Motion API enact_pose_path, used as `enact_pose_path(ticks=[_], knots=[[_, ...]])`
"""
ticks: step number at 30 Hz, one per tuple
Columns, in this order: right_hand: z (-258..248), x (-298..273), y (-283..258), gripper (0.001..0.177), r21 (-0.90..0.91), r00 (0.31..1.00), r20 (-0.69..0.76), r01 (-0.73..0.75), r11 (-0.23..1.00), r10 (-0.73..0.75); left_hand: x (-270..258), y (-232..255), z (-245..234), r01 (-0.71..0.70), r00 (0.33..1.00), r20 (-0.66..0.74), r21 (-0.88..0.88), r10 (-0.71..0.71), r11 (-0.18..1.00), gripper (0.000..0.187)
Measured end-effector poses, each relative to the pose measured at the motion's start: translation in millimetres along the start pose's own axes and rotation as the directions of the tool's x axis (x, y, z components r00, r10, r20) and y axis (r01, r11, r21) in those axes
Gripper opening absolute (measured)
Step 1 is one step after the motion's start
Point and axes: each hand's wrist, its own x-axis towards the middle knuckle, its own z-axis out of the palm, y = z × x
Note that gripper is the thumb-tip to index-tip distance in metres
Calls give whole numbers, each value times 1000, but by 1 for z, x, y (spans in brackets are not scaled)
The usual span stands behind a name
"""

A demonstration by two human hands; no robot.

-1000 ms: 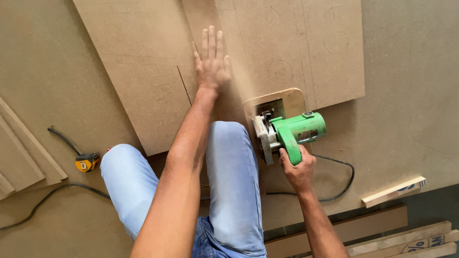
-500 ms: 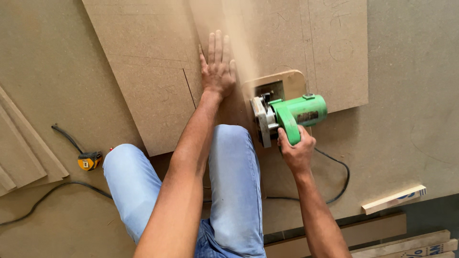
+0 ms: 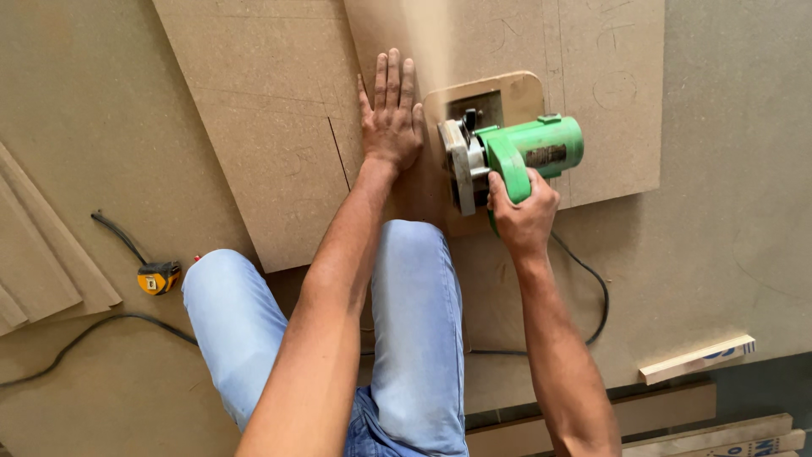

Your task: The person measures and marks a wood panel using a tape measure and a pencil, then uses a circular saw to cut a rectangular hole in the panel while holding it in place by hand.

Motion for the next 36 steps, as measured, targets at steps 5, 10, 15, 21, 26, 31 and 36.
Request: enact_pose_path(ticks=[5, 10, 15, 21, 26, 31, 36], knots=[[10, 25, -5, 21, 16, 1000, -1, -18, 1000, 18, 0, 2, -2, 7, 1000, 2, 43, -7, 999, 73], [15, 41, -10, 19, 113, 999, 27, -45, 993, 42, -1, 2, -5, 7, 1000, 26, 27, -7, 1000, 74], [10, 44, -12, 18, 105, 991, 94, -102, 989, 92, 4, 3, -8, 15, 999, 49, 44, -18, 999, 75], [-6, 12, -7, 16, 44, 977, 135, -174, 984, 167, 0, 6, -16, 8, 998, 59, -7, -7, 1000, 76], [-23, -33, 0, 17, -28, 982, 130, -134, 991, 137, 1, 6, -15, -2, 1000, 27, 40, 1, 999, 75], [-29, -55, 2, 17, 5, 973, 115, -202, 979, 200, 0, 5, -15, 6, 999, 51, 41, -9, 999, 76], [-26, -53, 2, 17, 27, 977, 94, -193, 981, 190, 0, 6, -16, 10, 999, 52, 27, -12, 1000, 76]])
